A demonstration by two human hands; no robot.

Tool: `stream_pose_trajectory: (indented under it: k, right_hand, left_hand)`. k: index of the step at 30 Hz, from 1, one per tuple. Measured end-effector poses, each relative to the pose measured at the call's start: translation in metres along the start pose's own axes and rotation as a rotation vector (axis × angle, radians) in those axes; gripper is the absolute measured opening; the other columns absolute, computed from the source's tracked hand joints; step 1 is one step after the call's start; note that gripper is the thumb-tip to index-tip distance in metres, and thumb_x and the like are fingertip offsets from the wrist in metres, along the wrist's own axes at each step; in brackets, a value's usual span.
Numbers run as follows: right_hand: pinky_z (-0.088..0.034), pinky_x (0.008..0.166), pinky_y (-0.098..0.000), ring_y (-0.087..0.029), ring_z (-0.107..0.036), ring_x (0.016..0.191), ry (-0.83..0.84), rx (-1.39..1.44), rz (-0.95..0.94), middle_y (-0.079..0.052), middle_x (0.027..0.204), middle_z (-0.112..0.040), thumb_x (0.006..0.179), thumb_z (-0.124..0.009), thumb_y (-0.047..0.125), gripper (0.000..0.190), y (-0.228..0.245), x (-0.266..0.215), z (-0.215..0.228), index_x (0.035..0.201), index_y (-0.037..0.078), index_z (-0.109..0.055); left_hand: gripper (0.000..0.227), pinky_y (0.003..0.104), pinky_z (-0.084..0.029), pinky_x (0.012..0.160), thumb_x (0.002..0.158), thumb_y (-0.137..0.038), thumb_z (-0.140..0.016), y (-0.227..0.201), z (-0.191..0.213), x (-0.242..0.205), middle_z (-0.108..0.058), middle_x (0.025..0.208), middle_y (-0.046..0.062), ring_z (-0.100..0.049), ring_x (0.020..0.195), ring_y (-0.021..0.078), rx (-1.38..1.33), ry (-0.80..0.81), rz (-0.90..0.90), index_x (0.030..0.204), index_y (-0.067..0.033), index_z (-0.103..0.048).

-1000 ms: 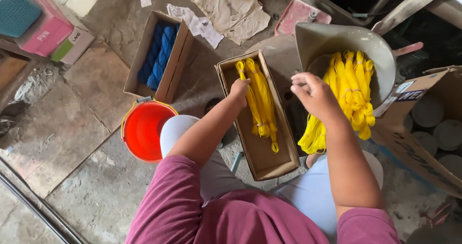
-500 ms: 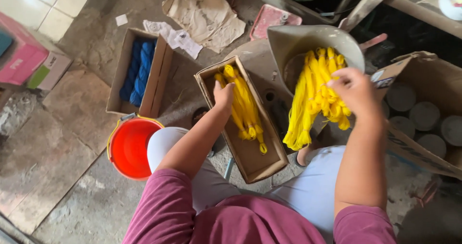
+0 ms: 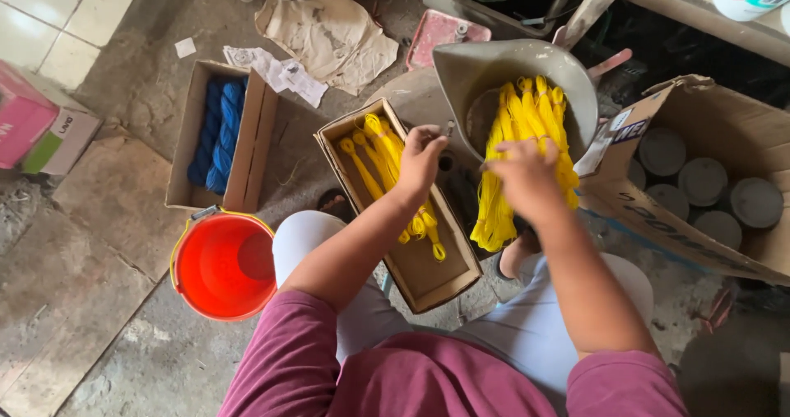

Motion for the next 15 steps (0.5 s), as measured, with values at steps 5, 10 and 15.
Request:
stream_pose_trajectory:
  k: [5, 10, 15]
  right_hand:
    - [-0.001, 0.118, -0.0784, -0.033, -0.033, 0.155, 0.228, -0.167, 0.033, -0.003, 0.154, -0.054, 0.087, -0.064, 0.008, 0.041, 0.005, 0.000, -0.052, 0.115, 0.035, -0.077]
    - [-0.013, 0.119, -0.0774, -0.033, -0.043, 0.148, 0.225, 0.098, 0.015, 0.001, 0.150, -0.058, 0.083, -0.075, 0.012, 0.031, 0.003, 0.004, 0.005, 0.108, 0.030, -0.080]
    - [-0.055, 0.080, -0.0427, -0.034, -0.070, 0.089, -0.696, 0.557, 0.073, -0.008, 0.090, -0.069, 0.089, -0.092, 0.018, 0.021, -0.019, -0.008, 0.104, 0.096, 0.008, -0.076]
  left_hand:
    - [0.031, 0.027, -0.051, 0.079, 0.090, -0.022, -0.074, 0.011, -0.019, -0.004, -0.064, 0.107, 0.004, -0.060, 0.098, 0.0130, -0.051, 0.057, 0.134, 0.119, -0.0146, -0.065]
    - [0.029, 0.020, -0.048, 0.068, 0.089, -0.016, -0.072, -0.009, -0.022, -0.012, -0.060, 0.096, 0.004, -0.058, 0.085, 0.0100, -0.132, 0.060, 0.156, 0.116, -0.0103, -0.064]
    - [0.024, 0.020, -0.048, 0.063, 0.090, -0.014, -0.072, 0.000, -0.018, 0.008, -0.062, 0.090, 0.006, -0.062, 0.080, 0.0114, -0.185, 0.058, 0.108, 0.112, -0.0065, -0.065]
Point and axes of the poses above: each hand's wrist, its own x-axis towards the middle knuckle, its own z-axis out of the back of the hand, y = z × x, the point moved 9 cm from there along x, towards the middle knuckle
